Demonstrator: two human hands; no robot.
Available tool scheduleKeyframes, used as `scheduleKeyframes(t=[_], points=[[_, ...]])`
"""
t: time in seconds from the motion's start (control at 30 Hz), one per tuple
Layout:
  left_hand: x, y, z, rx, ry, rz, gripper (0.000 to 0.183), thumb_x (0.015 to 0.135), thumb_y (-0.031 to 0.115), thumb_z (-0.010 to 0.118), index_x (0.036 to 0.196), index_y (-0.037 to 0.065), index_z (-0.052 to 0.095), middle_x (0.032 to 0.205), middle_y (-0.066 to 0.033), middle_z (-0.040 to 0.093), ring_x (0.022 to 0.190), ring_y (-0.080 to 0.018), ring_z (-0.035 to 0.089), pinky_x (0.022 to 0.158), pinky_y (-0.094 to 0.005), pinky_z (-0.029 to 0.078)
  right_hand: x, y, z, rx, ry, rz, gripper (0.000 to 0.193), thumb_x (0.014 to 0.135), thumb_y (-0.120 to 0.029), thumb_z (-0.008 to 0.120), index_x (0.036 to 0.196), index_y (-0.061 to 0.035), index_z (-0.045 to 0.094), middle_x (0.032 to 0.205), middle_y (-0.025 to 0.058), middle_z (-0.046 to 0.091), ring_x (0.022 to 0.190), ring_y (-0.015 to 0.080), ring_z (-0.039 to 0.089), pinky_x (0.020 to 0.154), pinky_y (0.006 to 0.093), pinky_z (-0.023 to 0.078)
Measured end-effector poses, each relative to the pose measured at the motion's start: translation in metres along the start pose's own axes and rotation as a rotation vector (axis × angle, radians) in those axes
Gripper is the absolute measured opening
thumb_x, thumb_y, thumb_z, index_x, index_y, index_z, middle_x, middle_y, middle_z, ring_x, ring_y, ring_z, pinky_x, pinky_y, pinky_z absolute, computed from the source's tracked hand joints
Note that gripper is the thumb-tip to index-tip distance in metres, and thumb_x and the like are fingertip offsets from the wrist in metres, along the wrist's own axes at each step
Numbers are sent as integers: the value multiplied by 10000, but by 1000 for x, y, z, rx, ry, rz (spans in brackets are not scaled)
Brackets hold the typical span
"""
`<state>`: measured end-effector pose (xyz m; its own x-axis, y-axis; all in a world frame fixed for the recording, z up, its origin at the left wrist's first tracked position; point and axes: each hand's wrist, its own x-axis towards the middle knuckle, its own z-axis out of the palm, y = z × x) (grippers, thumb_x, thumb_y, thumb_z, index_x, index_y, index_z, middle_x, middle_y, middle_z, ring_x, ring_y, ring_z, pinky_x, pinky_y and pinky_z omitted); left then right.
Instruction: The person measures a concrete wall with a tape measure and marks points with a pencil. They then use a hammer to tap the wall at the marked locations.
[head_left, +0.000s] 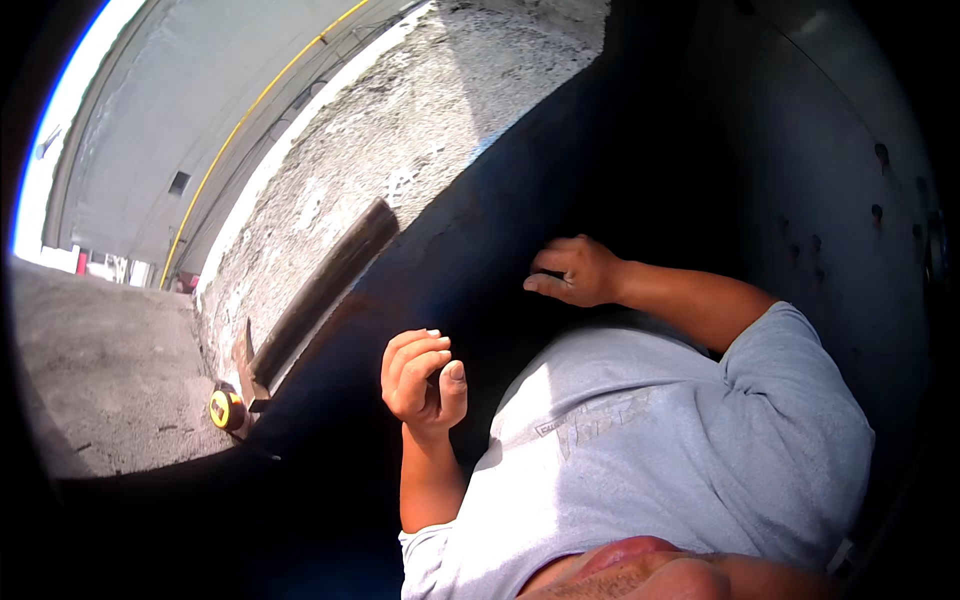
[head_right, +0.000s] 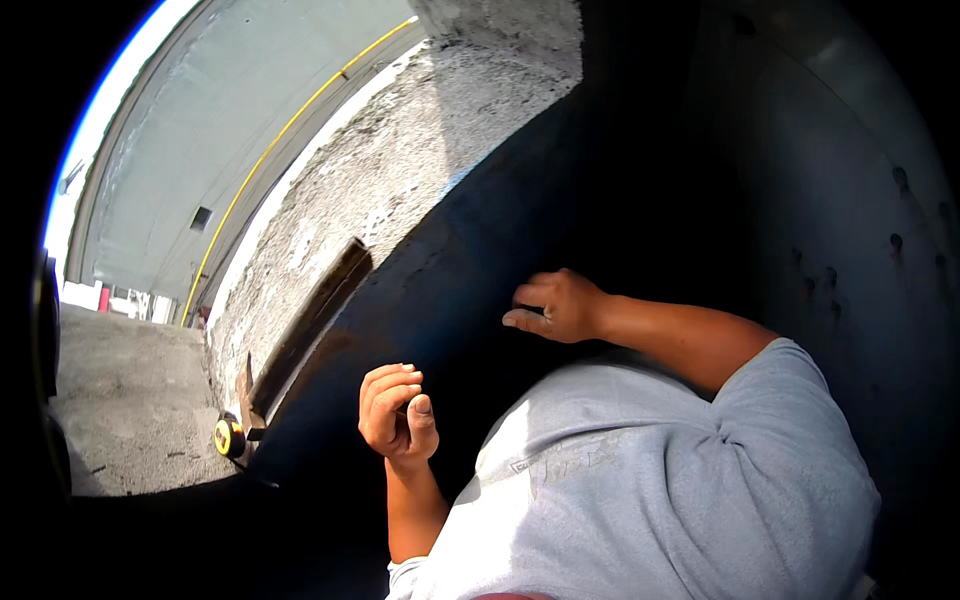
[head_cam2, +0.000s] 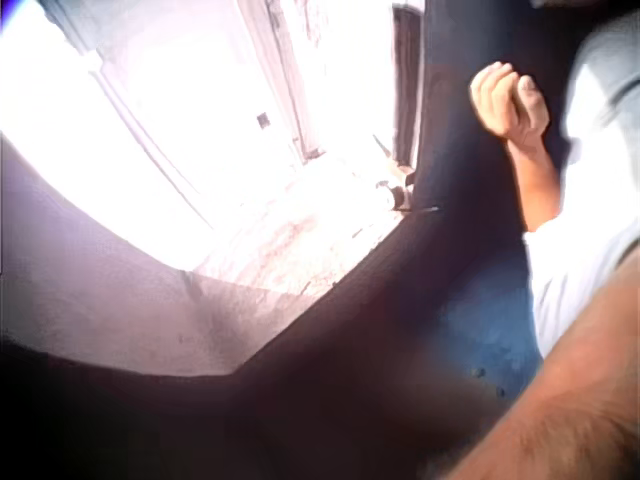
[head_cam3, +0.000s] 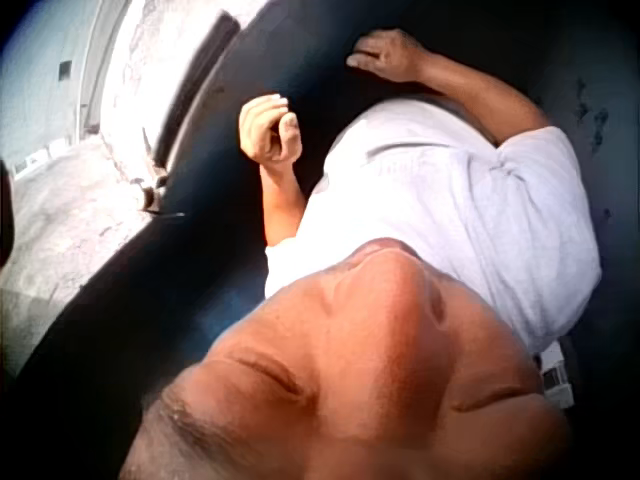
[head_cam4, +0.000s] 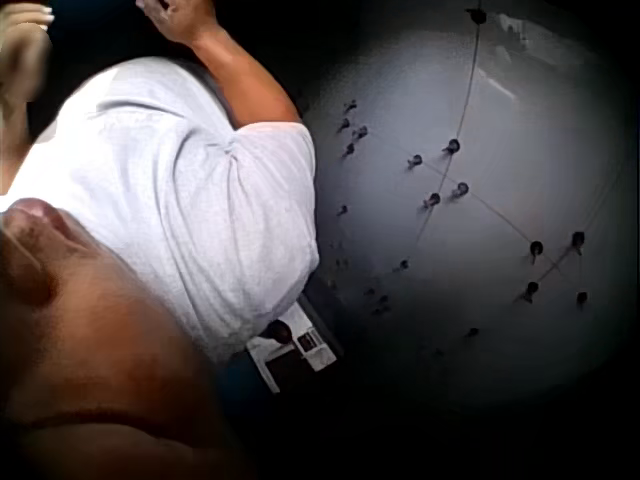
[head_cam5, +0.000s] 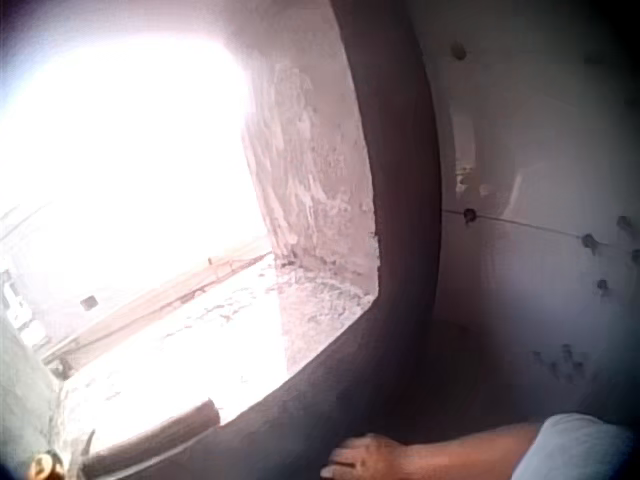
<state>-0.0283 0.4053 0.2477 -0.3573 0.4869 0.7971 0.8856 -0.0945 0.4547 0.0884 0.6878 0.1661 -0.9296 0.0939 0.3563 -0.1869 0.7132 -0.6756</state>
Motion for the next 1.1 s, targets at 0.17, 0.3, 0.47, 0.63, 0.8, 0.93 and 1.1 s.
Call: scheduleKeyframes(t=[0.17, 0.3, 0.47, 0.63, 0.8, 0.93, 1.1], points=[[-33, -14, 40, -133, -244, -260, 158, 889, 109, 750, 829, -18, 678, 834, -168, 730, 775, -311, 700, 721, -362, 561, -163, 101, -17, -52, -69, 847, 448, 1058, -463, 654, 1074, -31, 772, 1023, 177, 755, 949, 311, 732, 805, 434, 602], [-38, -31, 71, -197, -436, -312, 148, 962, 61, 687, 860, -43, 663, 887, -158, 747, 693, -181, 606, 629, -297, 468, -289, 121, -31, -163, -76, 1070, 374, 1056, -387, 631, 1087, -43, 775, 1093, 189, 754, 1029, 327, 716, 864, 466, 584], [-10, -39, 119, -194, -610, -320, 77, 939, 61, 715, 935, -15, 727, 853, -132, 726, 730, -240, 659, 690, -340, 516, -432, 129, -36, -70, -181, 1397, 265, 1008, -214, 590, 1083, -45, 781, 1096, 210, 757, 1031, 381, 713, 901, 501, 564], [18, -39, 168, -274, -748, -255, 75, 989, 49, 676, 969, -17, 706, 915, -113, 739, 788, -209, 658, 744, -321, 519, -583, 140, -30, -112, -35, 1752, 333, 972, -118, 572, 1225, -26, 768, 1217, 220, 755, 1081, 368, 727, 931, 490, 570], [3, -57, 194, -306, -783, -367, 120, 1021, 63, 624, 1000, -10, 717, 896, -122, 726, 797, -254, 683, 747, -346, 534, -624, 106, -44, 106, -277, 2158, 564, 1028, -101, 536, 1578, 0, 467, 1410, 243, 666, 1097, 347, 726, 916, 474, 581], [6, -69, 206, -278, -881, -371, 231, 1089, 160, 578, 960, 7, 693, 854, -88, 705, 785, -178, 639, 726, -309, 504, -609, 87, -42, 66, -79, 2353, 761, 1002, -112, 572, 1706, -111, 282, 1089, 229, 750, 752, 328, 719, 693, 470, 593], [4, -80, 211, -277, -1010, -515, 275, 1081, 170, 612, 845, 32, 641, 777, -54, 639, 716, -142, 565, 655, -314, 453, -600, 86, -61, 97, -75, 2417, 741, 1015, -155, 602, 1692, -111, 304, 1094, 219, 748, 771, 326, 723, 693, 476, 596]])
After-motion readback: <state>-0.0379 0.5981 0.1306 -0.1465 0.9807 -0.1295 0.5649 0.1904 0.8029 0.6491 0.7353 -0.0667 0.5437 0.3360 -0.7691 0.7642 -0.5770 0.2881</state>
